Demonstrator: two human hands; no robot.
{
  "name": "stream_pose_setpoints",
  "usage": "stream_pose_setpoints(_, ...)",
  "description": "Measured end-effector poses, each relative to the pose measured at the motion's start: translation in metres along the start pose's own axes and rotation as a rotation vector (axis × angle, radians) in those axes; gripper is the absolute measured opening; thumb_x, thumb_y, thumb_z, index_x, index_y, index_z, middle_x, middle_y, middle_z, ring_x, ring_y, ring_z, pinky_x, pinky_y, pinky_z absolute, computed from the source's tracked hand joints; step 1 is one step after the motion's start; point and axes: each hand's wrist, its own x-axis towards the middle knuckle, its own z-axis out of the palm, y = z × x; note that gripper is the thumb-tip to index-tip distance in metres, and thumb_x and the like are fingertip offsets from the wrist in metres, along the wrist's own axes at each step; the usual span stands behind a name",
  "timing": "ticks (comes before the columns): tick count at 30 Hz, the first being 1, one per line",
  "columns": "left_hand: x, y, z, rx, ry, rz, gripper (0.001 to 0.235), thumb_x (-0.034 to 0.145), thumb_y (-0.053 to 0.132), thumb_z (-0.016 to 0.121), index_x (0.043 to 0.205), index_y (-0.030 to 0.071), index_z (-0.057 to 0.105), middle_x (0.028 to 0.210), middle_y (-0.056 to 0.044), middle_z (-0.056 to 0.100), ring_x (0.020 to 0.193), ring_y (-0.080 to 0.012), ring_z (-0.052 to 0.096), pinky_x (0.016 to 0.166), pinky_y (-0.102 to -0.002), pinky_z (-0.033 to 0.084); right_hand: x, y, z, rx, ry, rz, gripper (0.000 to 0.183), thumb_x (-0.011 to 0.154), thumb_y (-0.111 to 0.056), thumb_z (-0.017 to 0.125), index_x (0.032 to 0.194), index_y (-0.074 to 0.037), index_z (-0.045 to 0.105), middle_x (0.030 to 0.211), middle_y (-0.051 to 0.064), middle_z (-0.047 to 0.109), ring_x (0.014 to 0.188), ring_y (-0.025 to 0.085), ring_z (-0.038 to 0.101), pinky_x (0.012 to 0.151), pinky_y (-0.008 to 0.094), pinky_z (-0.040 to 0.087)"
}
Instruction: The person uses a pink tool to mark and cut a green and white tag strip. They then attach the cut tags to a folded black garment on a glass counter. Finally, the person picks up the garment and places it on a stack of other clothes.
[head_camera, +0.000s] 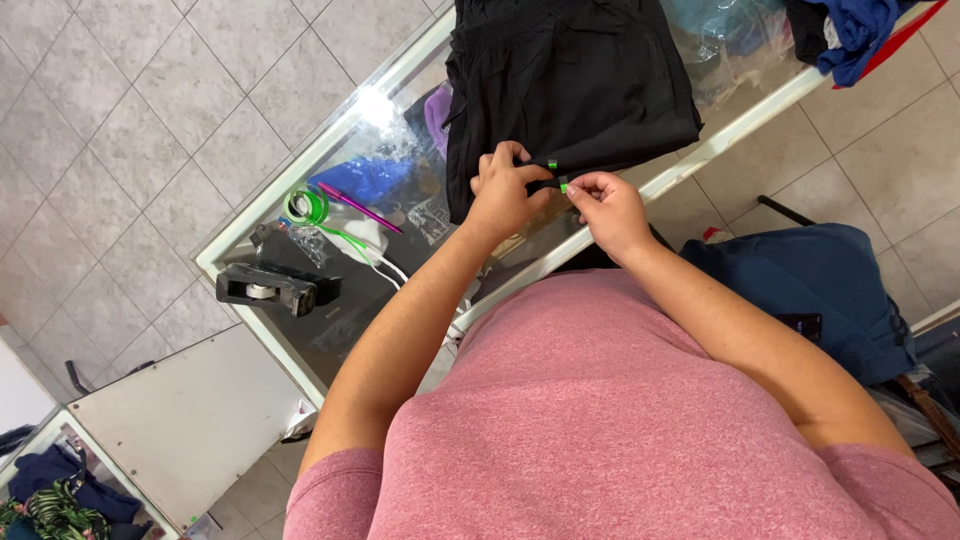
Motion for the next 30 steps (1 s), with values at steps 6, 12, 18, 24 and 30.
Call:
stream_pose_setpoints(6, 0.002, 0.000, 0.002, -0.001, 0.000, -0.011, 0.019, 0.077, 0.034, 0.075, 0.094, 0.027, 0.069, 0.114, 0.003, 0.035, 0.113, -0.0289, 0.040, 0.085, -0.044, 0.042, 0.006, 0.011, 0.003, 0.008, 0.009, 0.006, 0.012, 0.087, -0.012, 0.068, 0.096, -0.006, 0.070, 0.077, 0.005, 0.065, 0.050, 0.007, 0.057, 0.046, 0.017, 0.042)
stream_pose_setpoints(12, 0.001, -0.001, 0.001, -0.017, -0.013, -0.007, 0.014, 0.079, 0.033, 0.073, 0.091, 0.027, 0.071, 0.115, 0.003, 0.035, 0.114, -0.0286, 0.038, 0.086, -0.043, 0.041, 0.008, 0.013, 0.008, -0.128, 0.055, 0.001, 0.009, 0.085, -0.014, 0.069, 0.091, -0.008, 0.072, 0.073, 0.004, 0.065, 0.049, 0.009, 0.059, 0.042, 0.020, 0.044)
stream_pose_setpoints(18, 0.002, -0.004, 0.002, -0.011, -0.009, -0.005, 0.013, 0.079, 0.033, 0.074, 0.091, 0.027, 0.072, 0.115, 0.004, 0.036, 0.115, -0.0286, 0.038, 0.086, -0.043, 0.040, 0.018, 0.030, 0.008, -0.310, 0.108, -0.018, 0.009, 0.081, -0.020, 0.074, 0.087, -0.013, 0.074, 0.072, 0.001, 0.064, 0.058, 0.012, 0.064, 0.046, 0.024, 0.049)
stream_pose_setpoints(24, 0.000, -0.003, 0.000, -0.037, -0.002, 0.022, 0.013, 0.081, 0.034, 0.073, 0.092, 0.028, 0.073, 0.116, 0.004, 0.036, 0.115, -0.0283, 0.037, 0.087, -0.043, 0.039, 0.014, 0.021, 0.010, -0.421, 0.136, -0.045, 0.012, 0.080, -0.025, 0.075, 0.086, -0.015, 0.075, 0.073, 0.001, 0.061, 0.070, 0.017, 0.064, 0.059, 0.029, 0.052)
stream_pose_setpoints(30, -0.006, 0.001, -0.003, -0.031, -0.007, 0.044, 0.014, 0.082, 0.034, 0.072, 0.094, 0.027, 0.073, 0.118, 0.004, 0.037, 0.116, -0.0292, 0.036, 0.087, -0.043, 0.039, 0.006, 0.002, 0.010, -0.498, 0.159, -0.101, 0.016, 0.079, -0.024, 0.078, 0.082, -0.010, 0.071, 0.072, 0.006, 0.057, 0.071, 0.024, 0.063, 0.061, 0.034, 0.051)
